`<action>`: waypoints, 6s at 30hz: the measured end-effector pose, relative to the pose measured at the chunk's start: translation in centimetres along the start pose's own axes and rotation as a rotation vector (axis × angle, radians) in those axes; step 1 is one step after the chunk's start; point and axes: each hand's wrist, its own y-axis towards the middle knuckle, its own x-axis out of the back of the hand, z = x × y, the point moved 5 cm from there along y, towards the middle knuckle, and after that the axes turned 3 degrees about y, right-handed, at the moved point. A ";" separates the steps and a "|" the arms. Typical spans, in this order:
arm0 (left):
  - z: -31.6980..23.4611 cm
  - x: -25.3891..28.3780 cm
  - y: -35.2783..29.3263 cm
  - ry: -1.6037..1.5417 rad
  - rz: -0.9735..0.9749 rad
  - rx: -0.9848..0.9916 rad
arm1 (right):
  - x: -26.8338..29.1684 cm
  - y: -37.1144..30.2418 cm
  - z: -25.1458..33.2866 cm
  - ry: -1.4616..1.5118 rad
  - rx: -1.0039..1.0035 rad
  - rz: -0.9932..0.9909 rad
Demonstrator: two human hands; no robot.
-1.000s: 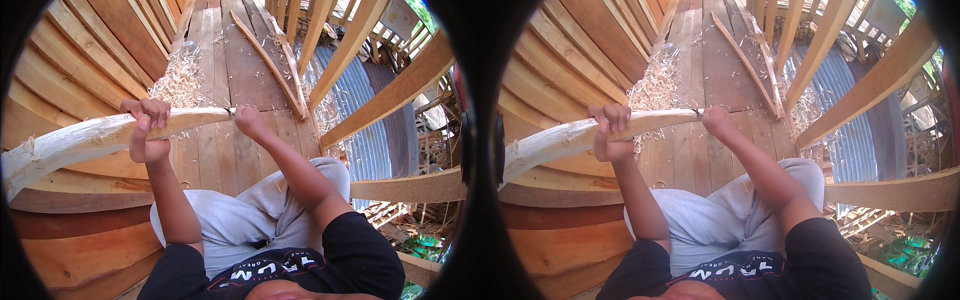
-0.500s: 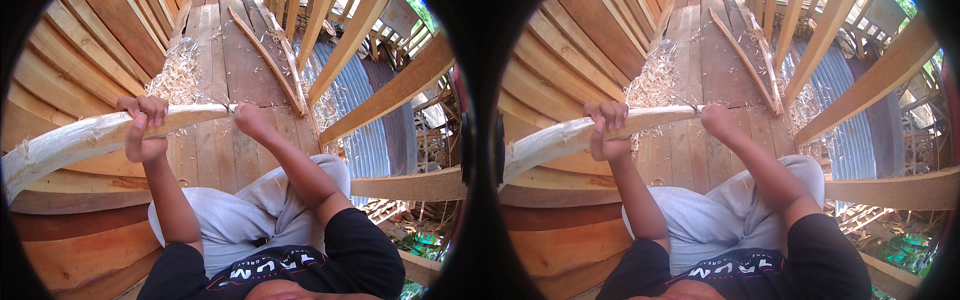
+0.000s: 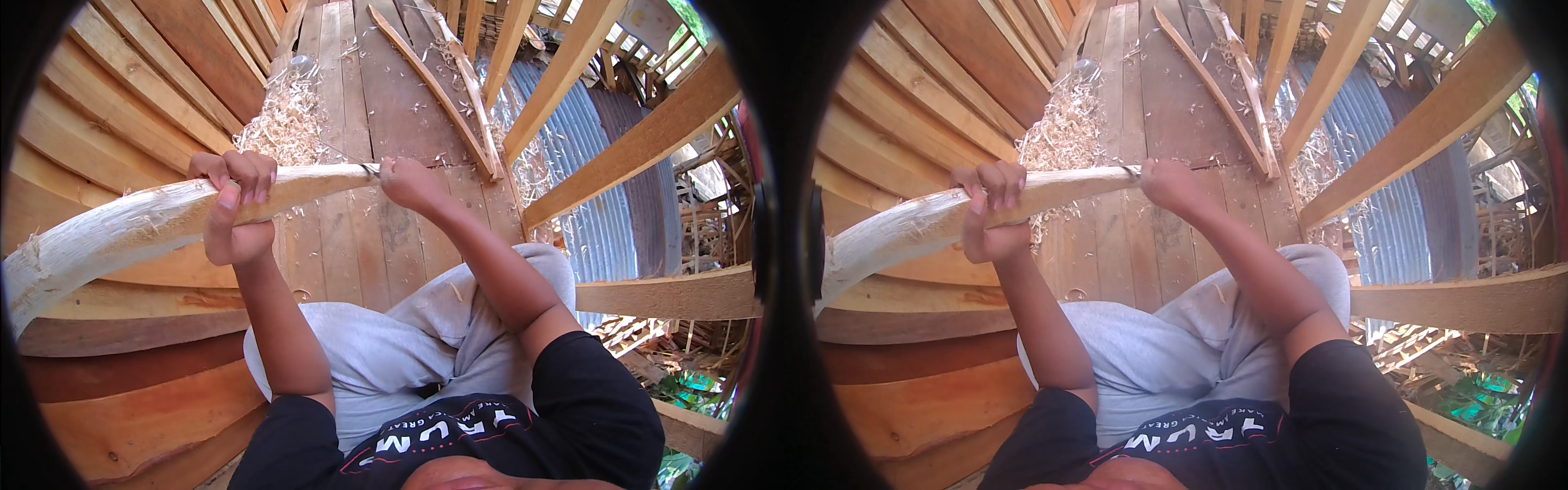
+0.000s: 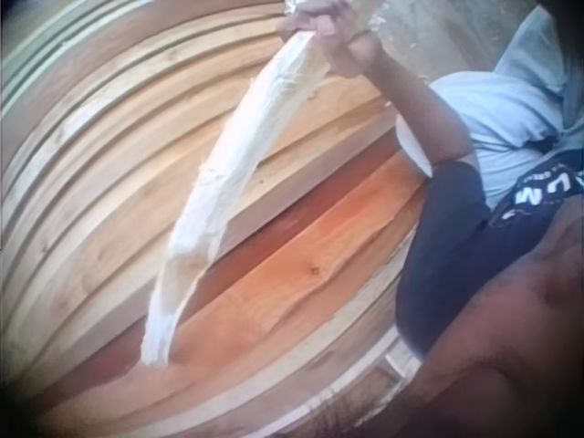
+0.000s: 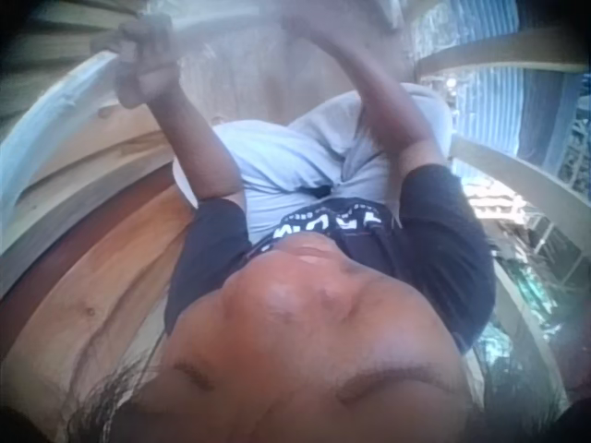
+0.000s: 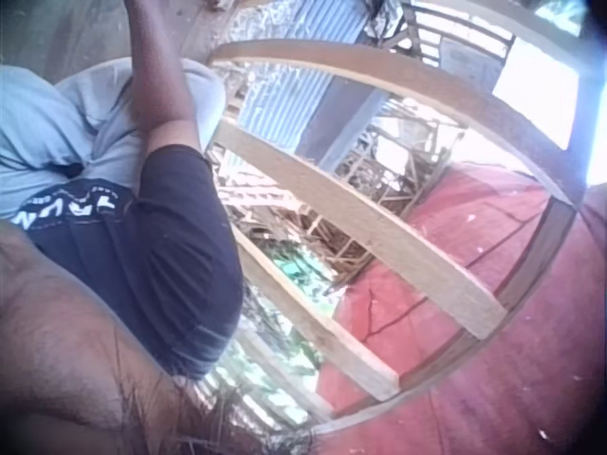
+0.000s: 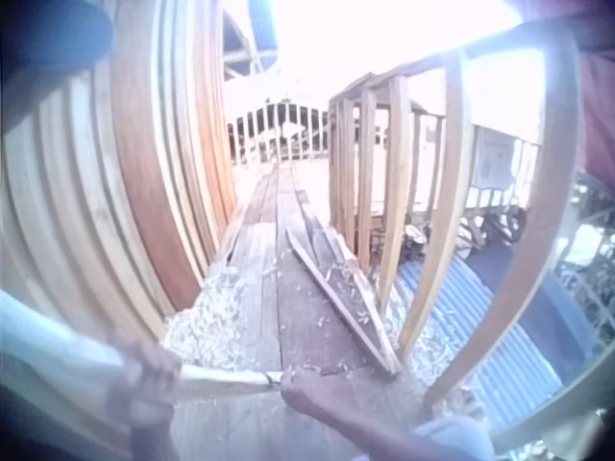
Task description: The person sits on a wooden floor and uses a knife to carve a long piece of wood. They hold the wood with one hand and shave off thin strips with the other, rotating the piece to work on different sides.
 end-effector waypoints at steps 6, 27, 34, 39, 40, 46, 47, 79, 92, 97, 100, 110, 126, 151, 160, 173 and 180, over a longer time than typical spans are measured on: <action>0.5 -0.5 0.5 -0.015 -0.057 0.004 | -0.3 1.4 -2.9 0.013 -0.050 -0.130; 0.8 0.9 0.4 0.009 -0.032 0.032 | 0.3 -7.1 -6.7 -0.403 -0.264 1.034; 0.6 1.1 0.4 0.007 -0.030 0.033 | -3.0 -9.9 -5.8 -0.609 -0.009 1.298; 0.6 1.3 0.4 -0.011 -0.007 0.021 | -3.4 -9.1 -4.0 -0.402 0.133 1.128; 0.6 1.3 0.4 -0.004 -0.003 0.015 | -3.6 -8.8 -3.6 -0.338 0.172 1.063; 0.6 0.9 0.5 -0.002 -0.005 0.018 | -6.5 -9.5 -3.1 -0.443 0.245 1.188; 0.6 0.9 0.5 -0.003 0.000 0.021 | -7.0 -9.6 -3.4 -0.459 0.214 1.207; 0.7 1.4 0.6 -0.003 0.029 0.023 | -8.8 -9.6 -4.4 -0.721 0.207 1.277; 0.7 0.9 0.5 -0.015 -0.015 0.017 | 4.8 3.3 -8.1 0.415 0.297 -0.215; 0.5 1.2 0.4 -0.007 -0.008 0.010 | 3.9 3.5 -9.6 0.000 0.033 -0.076; 0.6 0.9 0.6 -0.028 -0.004 0.010 | 1.1 3.3 -12.6 -0.414 -0.160 -0.010; 0.6 0.8 0.6 -0.013 0.003 -0.002 | -11.5 -4.7 -9.7 -0.007 -0.163 1.437; 0.8 0.6 0.7 -0.004 0.010 -0.011 | -13.0 -1.0 -7.4 0.089 0.201 0.689; 0.7 0.7 0.7 -0.017 0.029 -0.008 | -7.9 1.6 -5.8 0.002 0.322 0.402; 0.4 0.6 0.6 0.003 0.003 -0.010 | -8.4 0.4 -4.7 -0.070 0.432 0.432; 0.4 0.6 0.6 0.003 -0.012 -0.006 | -9.7 0.9 -5.2 -0.066 0.492 0.394; 0.4 0.4 0.6 -0.020 -0.024 -0.004 | -9.7 1.2 -5.5 -0.068 0.476 0.402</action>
